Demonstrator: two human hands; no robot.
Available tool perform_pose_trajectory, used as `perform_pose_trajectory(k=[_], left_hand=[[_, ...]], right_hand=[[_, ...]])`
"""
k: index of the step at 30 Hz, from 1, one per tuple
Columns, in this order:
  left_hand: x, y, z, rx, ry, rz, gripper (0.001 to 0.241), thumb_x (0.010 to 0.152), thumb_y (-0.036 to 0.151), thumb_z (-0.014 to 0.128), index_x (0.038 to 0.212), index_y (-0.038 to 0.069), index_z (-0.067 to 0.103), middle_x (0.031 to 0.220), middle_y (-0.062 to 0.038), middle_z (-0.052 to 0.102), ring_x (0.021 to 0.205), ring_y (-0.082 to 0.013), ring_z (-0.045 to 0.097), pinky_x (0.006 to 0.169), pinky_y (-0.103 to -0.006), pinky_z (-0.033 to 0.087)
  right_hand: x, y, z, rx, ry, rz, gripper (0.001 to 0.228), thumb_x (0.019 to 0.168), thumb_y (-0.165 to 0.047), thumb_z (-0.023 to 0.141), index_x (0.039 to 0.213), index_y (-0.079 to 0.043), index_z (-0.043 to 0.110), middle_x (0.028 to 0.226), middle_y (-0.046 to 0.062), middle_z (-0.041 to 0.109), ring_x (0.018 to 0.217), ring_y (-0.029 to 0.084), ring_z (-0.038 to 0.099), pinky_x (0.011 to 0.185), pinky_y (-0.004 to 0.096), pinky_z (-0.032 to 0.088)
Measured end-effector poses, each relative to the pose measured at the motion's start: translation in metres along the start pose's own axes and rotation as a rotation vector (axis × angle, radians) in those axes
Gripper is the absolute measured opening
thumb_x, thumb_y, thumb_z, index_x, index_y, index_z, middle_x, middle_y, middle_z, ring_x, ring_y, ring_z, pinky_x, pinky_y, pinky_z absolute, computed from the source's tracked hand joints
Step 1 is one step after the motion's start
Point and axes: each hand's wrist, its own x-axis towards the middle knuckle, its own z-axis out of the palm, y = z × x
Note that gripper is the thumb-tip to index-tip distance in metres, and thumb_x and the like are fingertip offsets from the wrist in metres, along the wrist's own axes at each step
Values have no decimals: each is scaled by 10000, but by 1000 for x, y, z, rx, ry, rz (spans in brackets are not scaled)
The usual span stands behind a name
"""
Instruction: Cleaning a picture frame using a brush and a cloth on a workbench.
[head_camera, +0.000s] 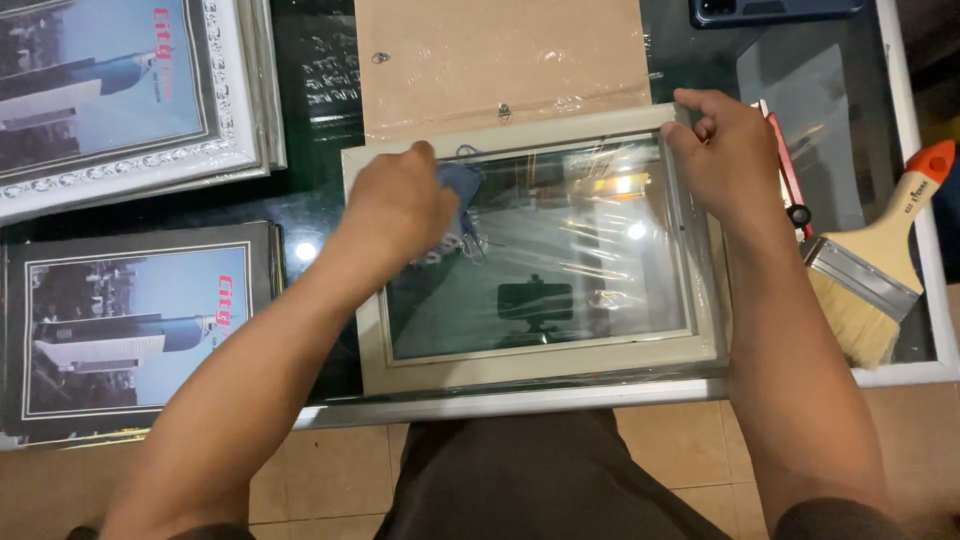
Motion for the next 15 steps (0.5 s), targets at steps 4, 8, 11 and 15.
perform_pose_trajectory(k=[4, 8, 11, 15], left_hand=[[6, 67, 17, -99, -27, 10, 531, 875, 111, 503, 1399, 21, 509, 1171, -269, 682, 1077, -489, 663, 864, -570, 565], [26, 144, 56, -60, 66, 238, 478, 797, 69, 649, 1261, 8, 554, 1154, -212, 692, 1022, -418, 710, 787, -516, 599], [41, 188, 83, -64, 190, 351, 416, 795, 101, 697, 1197, 44, 603, 1064, -155, 706, 940, -333, 732, 728, -448, 610], [35, 197, 81, -216, 187, 401, 321, 902, 88, 496, 1186, 96, 646, 1080, -164, 655, 850, -405, 737, 736, -509, 586]], right_hand=[[6, 15, 2, 35, 23, -22, 394, 1016, -190, 647, 1394, -90, 703, 734, -58, 456, 679, 95, 425, 681, 284, 384], [9, 18, 5, 99, 7, 9, 420, 989, -182, 678, 1398, -86, 689, 719, -78, 453, 677, 69, 422, 659, 262, 382], [9, 17, 2, 114, -2, 10, 412, 989, -148, 692, 1394, -73, 685, 705, -74, 456, 653, 58, 403, 615, 253, 360], [7, 12, 2, 82, 6, -13, 451, 950, -129, 635, 1389, -39, 686, 709, -53, 447, 657, 79, 386, 589, 278, 344]])
